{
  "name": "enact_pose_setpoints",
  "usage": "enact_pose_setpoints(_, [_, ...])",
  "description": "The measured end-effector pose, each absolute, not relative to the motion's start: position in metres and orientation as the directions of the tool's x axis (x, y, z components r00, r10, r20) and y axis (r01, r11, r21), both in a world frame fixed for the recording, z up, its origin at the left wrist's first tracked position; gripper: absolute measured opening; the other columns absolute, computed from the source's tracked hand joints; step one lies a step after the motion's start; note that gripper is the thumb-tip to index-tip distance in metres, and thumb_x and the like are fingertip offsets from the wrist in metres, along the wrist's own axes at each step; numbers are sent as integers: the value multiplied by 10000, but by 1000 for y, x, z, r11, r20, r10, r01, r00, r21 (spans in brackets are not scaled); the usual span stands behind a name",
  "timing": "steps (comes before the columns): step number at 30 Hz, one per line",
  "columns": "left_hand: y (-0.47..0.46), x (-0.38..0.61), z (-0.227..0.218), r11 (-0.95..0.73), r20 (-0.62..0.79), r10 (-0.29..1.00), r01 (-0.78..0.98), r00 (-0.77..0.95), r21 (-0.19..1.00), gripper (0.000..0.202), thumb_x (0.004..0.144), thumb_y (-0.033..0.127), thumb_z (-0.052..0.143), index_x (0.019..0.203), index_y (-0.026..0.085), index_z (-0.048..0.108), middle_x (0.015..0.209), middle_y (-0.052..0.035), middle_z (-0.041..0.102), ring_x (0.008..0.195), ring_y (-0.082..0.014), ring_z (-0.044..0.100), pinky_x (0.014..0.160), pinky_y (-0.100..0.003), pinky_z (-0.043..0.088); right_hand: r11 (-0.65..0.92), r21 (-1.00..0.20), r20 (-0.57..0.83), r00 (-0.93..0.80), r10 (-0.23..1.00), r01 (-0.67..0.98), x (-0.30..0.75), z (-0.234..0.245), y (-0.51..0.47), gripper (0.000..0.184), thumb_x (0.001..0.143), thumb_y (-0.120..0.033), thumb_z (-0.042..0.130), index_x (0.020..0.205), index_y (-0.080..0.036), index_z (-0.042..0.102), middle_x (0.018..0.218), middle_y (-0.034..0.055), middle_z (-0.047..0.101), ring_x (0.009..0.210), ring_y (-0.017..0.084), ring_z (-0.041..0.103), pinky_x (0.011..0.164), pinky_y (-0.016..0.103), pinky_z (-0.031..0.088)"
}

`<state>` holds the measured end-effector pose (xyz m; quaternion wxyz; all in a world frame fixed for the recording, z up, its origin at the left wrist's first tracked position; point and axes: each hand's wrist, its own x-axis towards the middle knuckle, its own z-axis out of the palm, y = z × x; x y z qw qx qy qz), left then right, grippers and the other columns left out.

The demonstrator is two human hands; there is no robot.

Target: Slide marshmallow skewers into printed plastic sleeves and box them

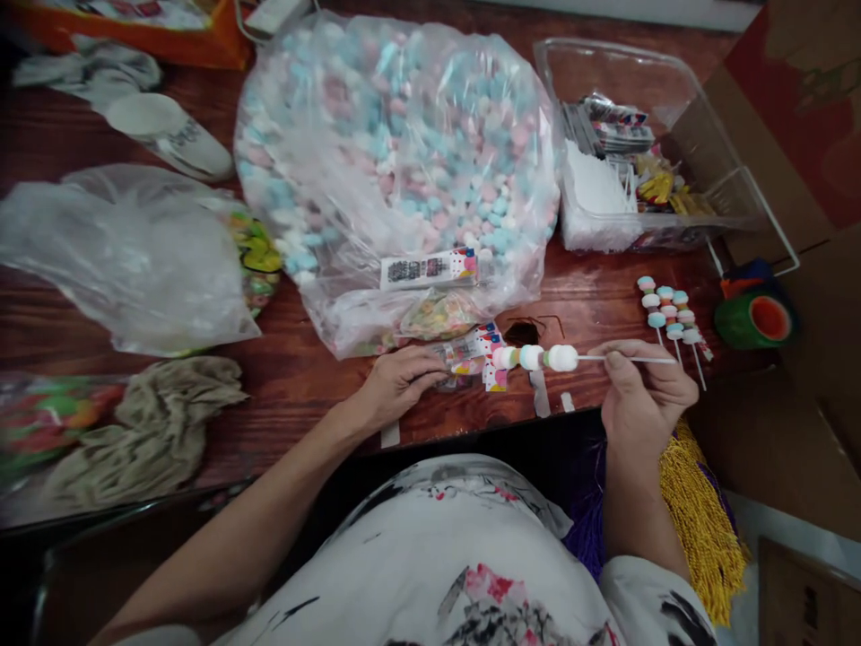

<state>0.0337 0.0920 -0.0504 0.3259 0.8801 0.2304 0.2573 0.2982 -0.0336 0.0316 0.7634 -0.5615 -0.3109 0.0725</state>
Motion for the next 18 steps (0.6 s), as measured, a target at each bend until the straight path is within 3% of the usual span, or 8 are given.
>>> enact_pose_setpoints(10, [95, 36, -55, -487, 191, 698, 262, 690, 833, 123, 817, 214, 700, 708, 159, 692, 674, -7, 662, 644, -114, 600, 646, -227, 454, 354, -930, 279, 816, 506, 99, 288, 20, -25, 74, 647, -114, 731, 691, -172, 720, 611, -27, 659, 543, 112, 599, 519, 242, 453])
enact_pose_setpoints(18, [96, 36, -54, -493, 179, 689, 273, 702, 826, 148, 820, 240, 692, 701, 159, 656, 679, -2, 644, 657, -117, 585, 653, -232, 439, 345, -937, 237, 819, 522, 52, 280, 4, -22, 88, 647, -120, 753, 707, -177, 723, 626, -32, 669, 548, 106, 614, 522, 229, 470])
